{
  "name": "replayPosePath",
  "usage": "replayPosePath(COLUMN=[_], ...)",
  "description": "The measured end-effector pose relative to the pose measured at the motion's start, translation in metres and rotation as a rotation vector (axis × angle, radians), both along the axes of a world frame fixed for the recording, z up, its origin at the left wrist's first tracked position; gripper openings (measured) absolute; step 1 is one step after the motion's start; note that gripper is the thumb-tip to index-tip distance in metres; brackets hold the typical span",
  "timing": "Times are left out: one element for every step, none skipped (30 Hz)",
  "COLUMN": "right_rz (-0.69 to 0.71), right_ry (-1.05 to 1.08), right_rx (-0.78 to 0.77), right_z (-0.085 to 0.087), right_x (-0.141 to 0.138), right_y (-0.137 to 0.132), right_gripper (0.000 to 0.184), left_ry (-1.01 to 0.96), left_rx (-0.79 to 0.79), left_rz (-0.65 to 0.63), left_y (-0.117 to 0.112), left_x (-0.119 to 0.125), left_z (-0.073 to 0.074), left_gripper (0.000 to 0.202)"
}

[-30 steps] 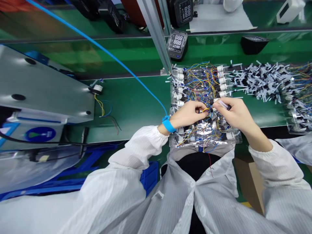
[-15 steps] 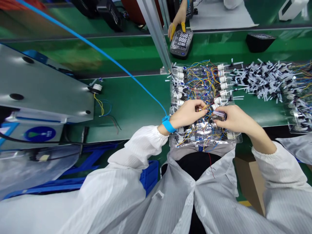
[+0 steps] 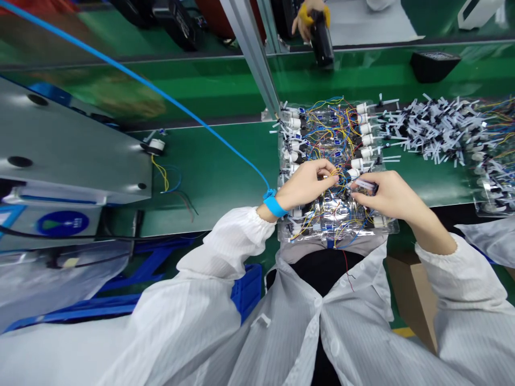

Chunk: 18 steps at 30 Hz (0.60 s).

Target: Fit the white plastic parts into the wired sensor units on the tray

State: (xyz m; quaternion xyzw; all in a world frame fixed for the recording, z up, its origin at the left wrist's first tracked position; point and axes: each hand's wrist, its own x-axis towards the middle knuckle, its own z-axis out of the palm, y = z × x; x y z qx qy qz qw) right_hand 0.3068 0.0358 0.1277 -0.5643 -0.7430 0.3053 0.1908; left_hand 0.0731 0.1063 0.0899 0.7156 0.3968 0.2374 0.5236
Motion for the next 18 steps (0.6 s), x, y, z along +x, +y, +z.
replayPosePath(right_rz=[0.001,0.003,0.007,0.013,0.019,0.026,0.033,0.037,0.039,0.039,0.036,0.032,0.025,0.017,0.008,-0.001,-0.012,-0.023], right_ry=[0.009,0.018,0.03,0.044,0.058,0.07,0.079,0.082,0.08,0.074,0.066,0.059,0.055,0.054,0.055,0.056,0.059,0.063], right_rx=[-0.011,-0.023,-0.036,-0.049,-0.06,-0.071,-0.083,-0.093,-0.101,-0.105,-0.105,-0.1,-0.091,-0.079,-0.066,-0.056,-0.045,-0.035], right_z=[0.0,-0.001,-0.002,-0.003,-0.004,-0.004,-0.005,-0.005,-0.006,-0.006,-0.007,-0.008,-0.009,-0.01,-0.012,-0.013,-0.014,-0.016], right_x=[0.0,0.0,0.0,-0.001,-0.001,-0.002,-0.003,-0.005,-0.006,-0.007,-0.008,-0.009,-0.01,-0.01,-0.011,-0.011,-0.01,-0.01], right_y=[0.0,0.001,0.001,0.002,0.002,0.003,0.003,0.004,0.005,0.005,0.006,0.007,0.007,0.008,0.009,0.009,0.01,0.011], right_gripper=[0.018,0.019,0.02,0.021,0.022,0.022,0.022,0.022,0.021,0.02,0.02,0.02,0.02,0.02,0.02,0.019,0.019,0.02], left_ry=[-0.009,-0.019,-0.027,-0.033,-0.036,-0.037,-0.038,-0.038,-0.037,-0.034,-0.031,-0.028,-0.025,-0.025,-0.028,-0.034,-0.043,-0.055], left_rx=[-0.016,-0.029,-0.04,-0.046,-0.049,-0.046,-0.042,-0.038,-0.036,-0.039,-0.044,-0.051,-0.057,-0.06,-0.059,-0.057,-0.053,-0.046], left_rz=[-0.004,-0.009,-0.013,-0.015,-0.016,-0.015,-0.015,-0.016,-0.016,-0.018,-0.018,-0.018,-0.02,-0.024,-0.03,-0.034,-0.038,-0.043], left_y=[0.0,0.0,0.0,-0.001,-0.001,-0.001,-0.001,-0.001,-0.001,-0.001,-0.001,-0.001,-0.001,-0.001,-0.001,-0.001,-0.001,-0.001], left_x=[0.0,0.001,0.001,0.001,0.002,0.002,0.002,0.002,0.001,0.001,0.001,0.001,0.0,0.0,0.0,0.0,-0.001,-0.001], left_z=[0.0,0.0,0.001,0.001,0.002,0.002,0.003,0.003,0.003,0.003,0.002,0.002,0.002,0.002,0.002,0.002,0.002,0.003], left_gripper=[0.01,0.009,0.009,0.009,0.009,0.009,0.009,0.009,0.009,0.01,0.01,0.01,0.011,0.011,0.01,0.01,0.01,0.009])
